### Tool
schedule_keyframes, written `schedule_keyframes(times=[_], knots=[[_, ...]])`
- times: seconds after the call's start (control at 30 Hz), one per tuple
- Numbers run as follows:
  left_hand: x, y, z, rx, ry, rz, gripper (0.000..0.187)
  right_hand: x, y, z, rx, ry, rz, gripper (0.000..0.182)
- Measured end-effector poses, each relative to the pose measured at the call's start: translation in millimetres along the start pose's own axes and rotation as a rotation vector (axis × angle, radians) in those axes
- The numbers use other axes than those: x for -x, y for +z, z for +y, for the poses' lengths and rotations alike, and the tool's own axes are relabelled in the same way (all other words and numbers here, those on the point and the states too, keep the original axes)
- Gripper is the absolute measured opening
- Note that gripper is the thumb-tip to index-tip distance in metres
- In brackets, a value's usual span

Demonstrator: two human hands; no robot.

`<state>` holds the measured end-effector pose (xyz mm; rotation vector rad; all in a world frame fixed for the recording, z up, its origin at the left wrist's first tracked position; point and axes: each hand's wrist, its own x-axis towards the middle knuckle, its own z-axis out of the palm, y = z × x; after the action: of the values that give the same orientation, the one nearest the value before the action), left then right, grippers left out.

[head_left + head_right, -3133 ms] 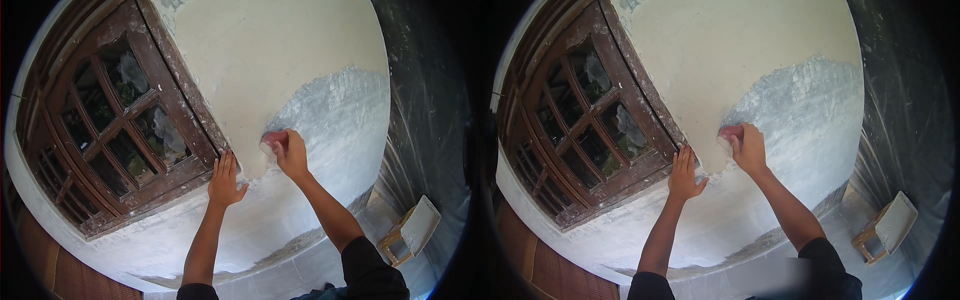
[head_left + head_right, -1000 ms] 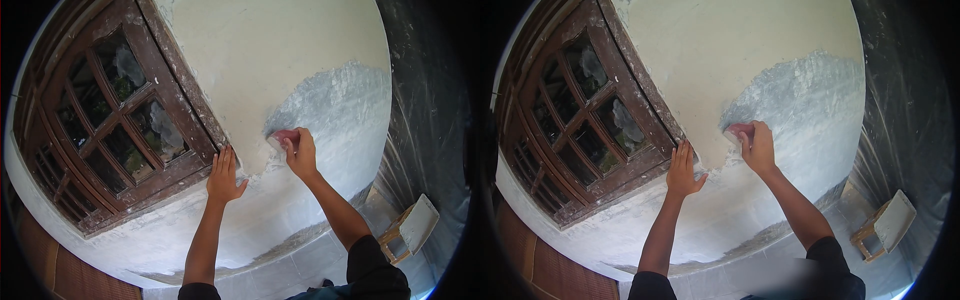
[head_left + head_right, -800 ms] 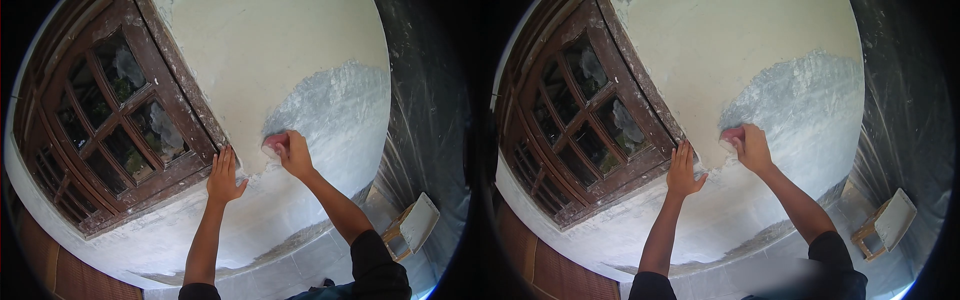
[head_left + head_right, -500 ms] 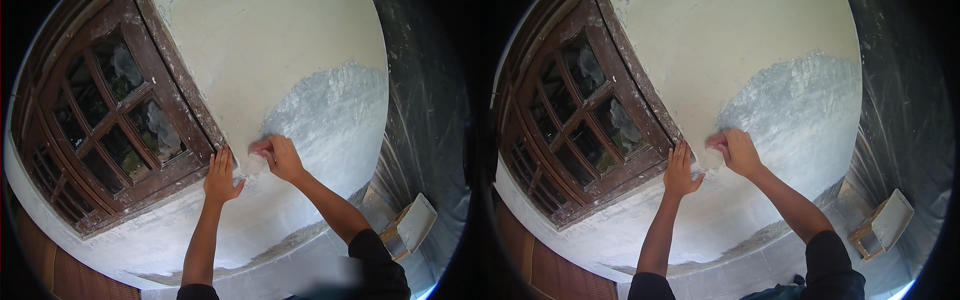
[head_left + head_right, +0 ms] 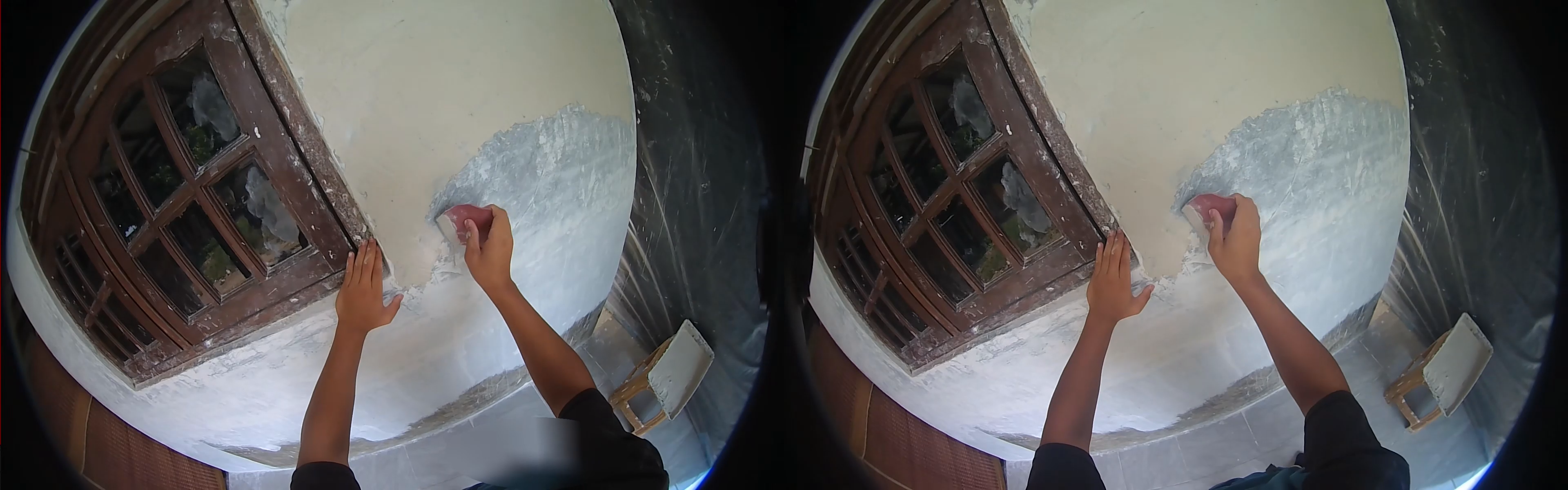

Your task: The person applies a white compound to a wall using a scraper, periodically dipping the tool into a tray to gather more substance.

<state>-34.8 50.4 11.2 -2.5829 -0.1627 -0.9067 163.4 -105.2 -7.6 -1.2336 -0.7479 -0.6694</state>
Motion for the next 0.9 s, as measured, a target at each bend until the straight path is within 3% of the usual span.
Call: schedule_keyframes(times=[0.1, 0.2, 0.27, 0.33, 0.43, 0.47, 0.53, 0.6, 0.67, 0.73, 0.8, 0.87, 0.9], knots=[[1.4, 1.4, 1.0, 0.014, 0.006, 0.006, 0.099, 24.6, 8.0, -15.8, 0.072, -0.27, -0.379, 0.037], [0.2, 0.2, -0.1, 0.026, 0.01, -0.002, 0.1, 19.5, 11.6, -0.6, 0.068, -0.154, -0.178, 0.037], [1.4, 0.0, -0.2, 0.039, 0.006, -0.023, 0.102, 11.1, 2.2, 3.7, 0.052, 0.093, 0.104, 0.037], [1.2, 1.1, -0.5, 0.038, 0.013, -0.019, 0.102, 19.0, 0.8, -2.5, -0.044, 0.101, 0.035, 0.036], [1.2, 0.0, -1.0, 0.058, 0.021, -0.012, 0.102, 41.9, 12.5, -13.0, 0.025, -0.266, -0.237, 0.032], [0.5, -1.2, -1.4, 0.058, 0.022, -0.012, 0.102, 41.5, 13.8, -9.3, 0.026, -0.266, -0.236, 0.032], [1.1, -3.4, -1.0, 0.08, 0.02, -0.036, 0.102, 36.1, 11.9, -0.3, 0.054, -0.133, -0.122, 0.033], [1.9, -3.6, 0.2, 0.082, 0.018, -0.045, 0.103, 30.9, 5.4, 9.6, 0.113, 0.13, 0.185, 0.033], [0.7, -3.3, -1.5, 0.083, 0.016, -0.048, 0.103, 34.5, 2.2, -3.1, -0.064, 0.185, 0.149, 0.033], [1.3, -1.8, -1.6, 0.078, 0.02, -0.04, 0.105, 50.2, 9.0, -9.8, 0.042, -0.074, -0.108, 0.034], [1.0, -2.9, -0.7, 0.085, 0.024, -0.042, 0.105, 61.8, 19.4, -7.2, 0.07, -0.18, -0.334, 0.039], [1.7, -3.9, -1.7, 0.083, 0.029, -0.044, 0.105, 54.6, 19.4, 1.0, 0.071, -0.085, -0.156, 0.04], [2.3, -2.2, -2.1, 0.072, 0.03, -0.047, 0.105, 49.5, 13.7, 6.2, 0.01, 0.093, -0.043, 0.04]])
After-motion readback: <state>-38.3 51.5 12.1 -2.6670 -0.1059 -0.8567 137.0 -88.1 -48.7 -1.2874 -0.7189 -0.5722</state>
